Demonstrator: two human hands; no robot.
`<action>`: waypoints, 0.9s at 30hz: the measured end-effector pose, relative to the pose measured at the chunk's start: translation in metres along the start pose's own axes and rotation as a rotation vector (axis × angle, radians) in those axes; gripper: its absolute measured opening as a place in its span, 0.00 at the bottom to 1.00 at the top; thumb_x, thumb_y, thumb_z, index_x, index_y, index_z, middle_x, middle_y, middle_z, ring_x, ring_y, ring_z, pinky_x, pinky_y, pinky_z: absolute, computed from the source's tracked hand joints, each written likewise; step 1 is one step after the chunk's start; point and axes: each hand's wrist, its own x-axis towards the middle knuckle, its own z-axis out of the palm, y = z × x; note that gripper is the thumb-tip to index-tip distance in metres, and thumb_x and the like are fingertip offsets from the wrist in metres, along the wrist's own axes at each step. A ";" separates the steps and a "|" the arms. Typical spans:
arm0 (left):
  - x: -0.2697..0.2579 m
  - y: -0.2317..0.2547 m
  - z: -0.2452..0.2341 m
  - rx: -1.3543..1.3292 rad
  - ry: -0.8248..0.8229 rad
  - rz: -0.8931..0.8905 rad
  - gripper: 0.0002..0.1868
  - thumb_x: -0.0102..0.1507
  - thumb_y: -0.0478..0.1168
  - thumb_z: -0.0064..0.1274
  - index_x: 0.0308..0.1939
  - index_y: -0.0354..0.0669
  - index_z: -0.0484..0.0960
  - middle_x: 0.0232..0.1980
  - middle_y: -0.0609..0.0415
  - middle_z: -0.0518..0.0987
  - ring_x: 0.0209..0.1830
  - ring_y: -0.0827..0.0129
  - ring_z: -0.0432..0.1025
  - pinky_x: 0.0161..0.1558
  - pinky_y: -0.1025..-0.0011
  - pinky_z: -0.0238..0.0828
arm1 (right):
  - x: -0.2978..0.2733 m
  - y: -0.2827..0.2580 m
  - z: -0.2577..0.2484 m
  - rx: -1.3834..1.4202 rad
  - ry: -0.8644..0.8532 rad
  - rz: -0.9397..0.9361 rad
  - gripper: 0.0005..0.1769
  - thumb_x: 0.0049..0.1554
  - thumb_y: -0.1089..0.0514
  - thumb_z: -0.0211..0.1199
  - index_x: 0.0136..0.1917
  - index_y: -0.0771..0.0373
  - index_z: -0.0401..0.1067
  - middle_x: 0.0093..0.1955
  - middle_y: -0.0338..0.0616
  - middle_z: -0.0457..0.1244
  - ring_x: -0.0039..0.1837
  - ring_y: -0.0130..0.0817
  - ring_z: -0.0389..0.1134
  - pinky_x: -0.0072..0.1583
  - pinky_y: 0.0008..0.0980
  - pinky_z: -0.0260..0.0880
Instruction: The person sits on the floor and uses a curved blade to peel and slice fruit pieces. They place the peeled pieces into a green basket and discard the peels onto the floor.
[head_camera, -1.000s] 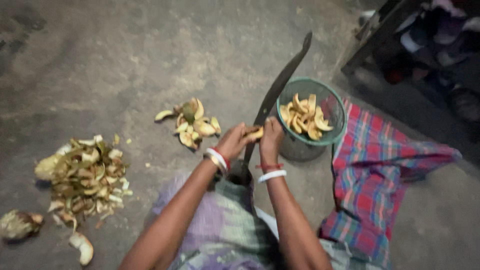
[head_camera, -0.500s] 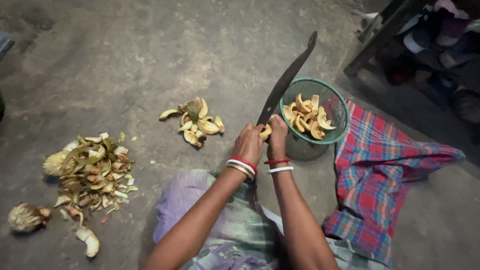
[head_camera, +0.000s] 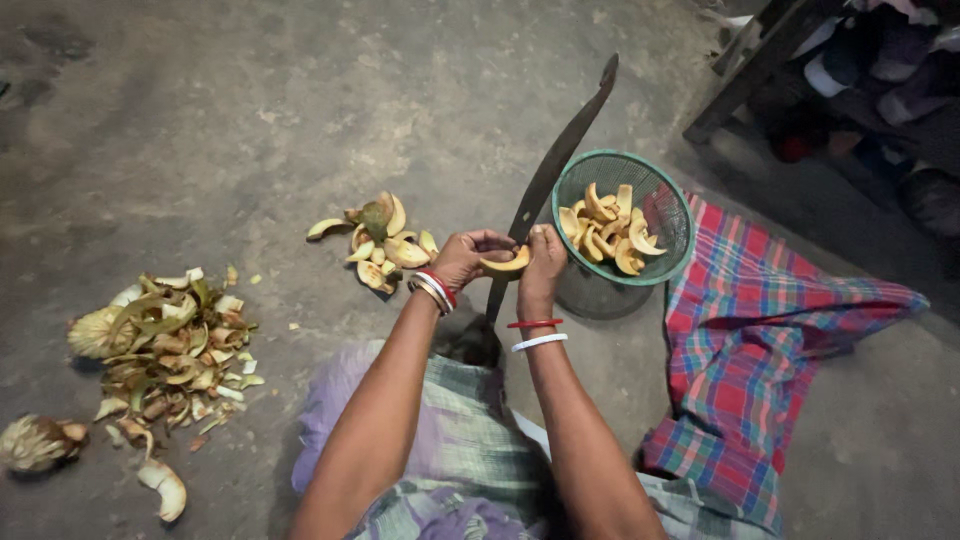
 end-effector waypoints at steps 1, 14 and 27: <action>0.003 -0.004 0.002 0.063 0.019 0.066 0.17 0.61 0.33 0.67 0.52 0.31 0.84 0.46 0.53 0.85 0.45 0.71 0.79 0.53 0.69 0.77 | -0.001 -0.001 0.000 0.006 -0.006 -0.012 0.15 0.67 0.59 0.52 0.37 0.59 0.59 0.35 0.29 0.51 0.39 0.18 0.52 0.41 0.23 0.56; 0.026 -0.045 -0.008 0.007 0.025 0.208 0.29 0.64 0.34 0.61 0.68 0.29 0.73 0.58 0.46 0.80 0.55 0.67 0.75 0.61 0.66 0.73 | -0.070 -0.082 0.042 -0.779 0.111 -0.330 0.49 0.50 0.49 0.76 0.74 0.68 0.53 0.70 0.62 0.55 0.71 0.59 0.59 0.67 0.49 0.63; 0.026 -0.051 -0.011 -0.026 -0.012 0.311 0.27 0.64 0.28 0.59 0.67 0.30 0.72 0.58 0.47 0.79 0.55 0.68 0.76 0.59 0.66 0.76 | -0.077 -0.114 0.061 -0.932 0.128 -0.172 0.55 0.44 0.46 0.79 0.74 0.65 0.52 0.69 0.61 0.54 0.64 0.61 0.64 0.61 0.52 0.67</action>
